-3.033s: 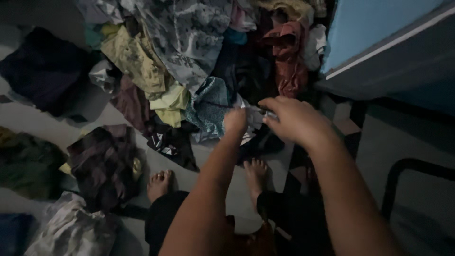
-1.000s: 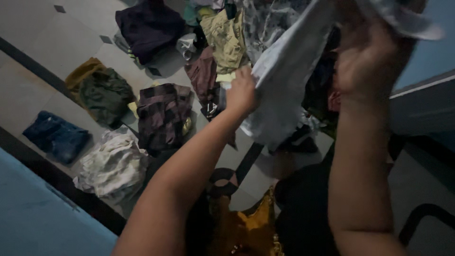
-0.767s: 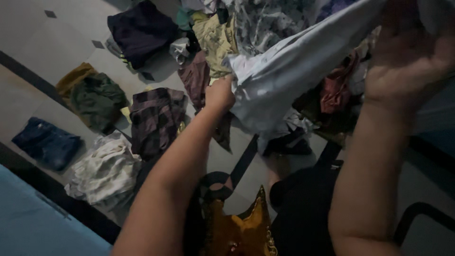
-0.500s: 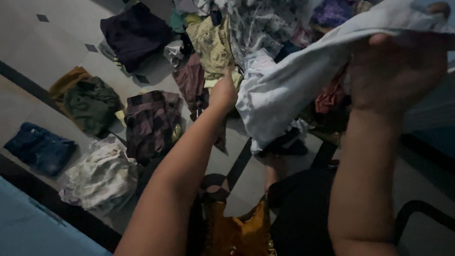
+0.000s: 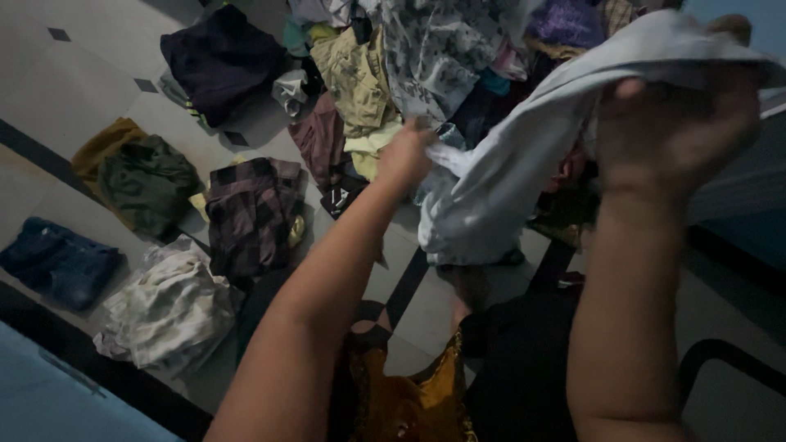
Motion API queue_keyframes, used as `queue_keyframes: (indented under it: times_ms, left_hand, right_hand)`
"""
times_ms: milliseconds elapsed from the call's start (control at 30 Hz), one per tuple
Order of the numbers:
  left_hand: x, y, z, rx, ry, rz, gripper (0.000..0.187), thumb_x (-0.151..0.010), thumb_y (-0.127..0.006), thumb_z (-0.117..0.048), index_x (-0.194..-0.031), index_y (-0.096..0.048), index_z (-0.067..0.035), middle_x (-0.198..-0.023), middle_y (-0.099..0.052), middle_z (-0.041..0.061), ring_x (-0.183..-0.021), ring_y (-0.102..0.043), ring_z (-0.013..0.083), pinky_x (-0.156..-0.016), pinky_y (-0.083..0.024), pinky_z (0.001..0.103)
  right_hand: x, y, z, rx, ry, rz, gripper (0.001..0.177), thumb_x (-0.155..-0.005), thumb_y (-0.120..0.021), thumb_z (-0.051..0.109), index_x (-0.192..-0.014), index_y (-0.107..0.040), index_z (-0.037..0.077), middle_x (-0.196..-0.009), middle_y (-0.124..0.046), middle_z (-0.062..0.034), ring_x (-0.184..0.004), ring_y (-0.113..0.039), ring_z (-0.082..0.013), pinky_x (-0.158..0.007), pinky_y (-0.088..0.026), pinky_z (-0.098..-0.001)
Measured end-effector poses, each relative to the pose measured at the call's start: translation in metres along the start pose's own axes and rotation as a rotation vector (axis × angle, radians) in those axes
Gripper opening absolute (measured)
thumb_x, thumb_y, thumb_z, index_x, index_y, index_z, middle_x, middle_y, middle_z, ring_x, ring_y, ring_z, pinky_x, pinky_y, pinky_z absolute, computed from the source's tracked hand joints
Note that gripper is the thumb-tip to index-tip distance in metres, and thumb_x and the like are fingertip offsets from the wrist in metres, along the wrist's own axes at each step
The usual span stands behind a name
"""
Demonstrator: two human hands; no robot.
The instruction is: The person sorts through a pile of clothes on the floor, picking up and shaking out individual items including shorts and shirts before placing them into separate piles.
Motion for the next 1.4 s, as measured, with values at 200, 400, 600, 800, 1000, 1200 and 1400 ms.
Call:
queue_keyframes:
  times_ms: [200,400,600,800,1000,1200,1400]
  left_hand:
    - [-0.01,0.06,-0.038,0.325,-0.099,-0.354,0.026,-0.087,-0.063,-0.008,-0.11,-0.075,-0.013,-0.102,-0.075,0.015,-0.097,-0.074,0.0347,-0.086,-0.058,0.043]
    - [0.001,0.078,-0.098,0.398,-0.412,-0.355,0.022,-0.084,-0.068,-0.01,-0.106,-0.071,-0.011,-0.099,-0.075,0.016,-0.093,-0.074,0.037,-0.079,-0.058,0.043]
    - [0.001,0.077,-0.09,0.516,-0.282,-0.289,0.037,-0.091,-0.077,-0.023,-0.114,-0.052,-0.008,-0.097,-0.07,0.017,-0.089,-0.071,0.0359,-0.079,-0.056,0.045]
    - [0.007,0.079,-0.032,0.153,-0.124,0.049,0.027,-0.077,-0.079,-0.03,-0.102,-0.077,-0.017,-0.087,-0.076,0.014,-0.084,-0.075,0.0327,-0.074,-0.056,0.043]
    - [0.015,0.163,0.004,0.341,0.078,-0.126,0.018,-0.08,-0.081,-0.028,-0.091,-0.079,-0.014,-0.081,-0.078,0.003,-0.069,-0.073,0.0143,-0.063,-0.059,0.033]
    - [0.038,0.206,0.006,0.84,-0.081,0.011,0.026,-0.095,-0.082,-0.03,-0.092,-0.076,-0.005,-0.082,-0.068,-0.001,-0.07,-0.06,0.0072,-0.061,-0.05,0.027]
    - [0.023,0.185,0.011,0.713,0.325,-0.289,0.033,-0.091,-0.073,-0.038,-0.083,-0.075,-0.006,-0.063,-0.064,0.001,-0.05,-0.057,0.0102,-0.048,-0.046,0.03]
  right_hand:
    - [0.002,0.002,-0.029,1.901,-0.442,-0.232,0.061,-0.096,-0.073,0.02,-0.149,-0.043,0.019,-0.151,-0.047,-0.0136,-0.132,-0.057,-0.0311,-0.098,-0.054,-0.0468]
    - [0.002,-0.004,-0.097,1.974,-0.213,0.424,0.078,-0.081,-0.085,0.018,-0.15,-0.049,0.012,-0.145,-0.056,-0.0222,-0.132,-0.048,-0.0424,-0.098,-0.041,-0.063]
    - [-0.009,0.021,-0.092,1.689,-0.28,-0.061,0.033,-0.088,-0.061,-0.001,-0.118,-0.074,0.007,-0.093,-0.073,-0.0154,-0.079,-0.07,-0.0352,-0.072,-0.051,-0.0439]
    - [-0.022,0.031,-0.061,1.633,0.289,0.018,0.016,-0.102,-0.065,-0.009,-0.109,-0.074,0.002,-0.105,-0.076,-0.0121,-0.099,-0.074,-0.023,-0.085,-0.055,-0.0347]
    - [-0.023,0.067,-0.034,1.816,0.235,-0.102,0.017,-0.088,-0.059,-0.013,-0.099,-0.068,-0.005,-0.082,-0.064,-0.0165,-0.065,-0.052,-0.0246,-0.065,-0.042,-0.0358]
    - [-0.009,0.048,-0.016,1.518,-0.286,-0.085,0.011,-0.105,-0.079,0.009,-0.102,-0.076,-0.001,-0.09,-0.068,-0.0131,-0.076,-0.058,-0.0162,-0.065,-0.043,-0.0341]
    - [-0.013,0.061,-0.049,1.492,-0.632,-0.725,0.033,-0.081,-0.086,0.025,-0.11,-0.072,0.017,-0.091,-0.067,-0.0007,-0.076,-0.064,-0.0104,-0.061,-0.052,-0.0311]
Point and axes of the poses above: each hand's wrist, its own x-axis away from the middle knuckle, its own y-axis out of the back of the hand, z = x × y, the point moved 3 cm from there along -x, towards the middle knuckle
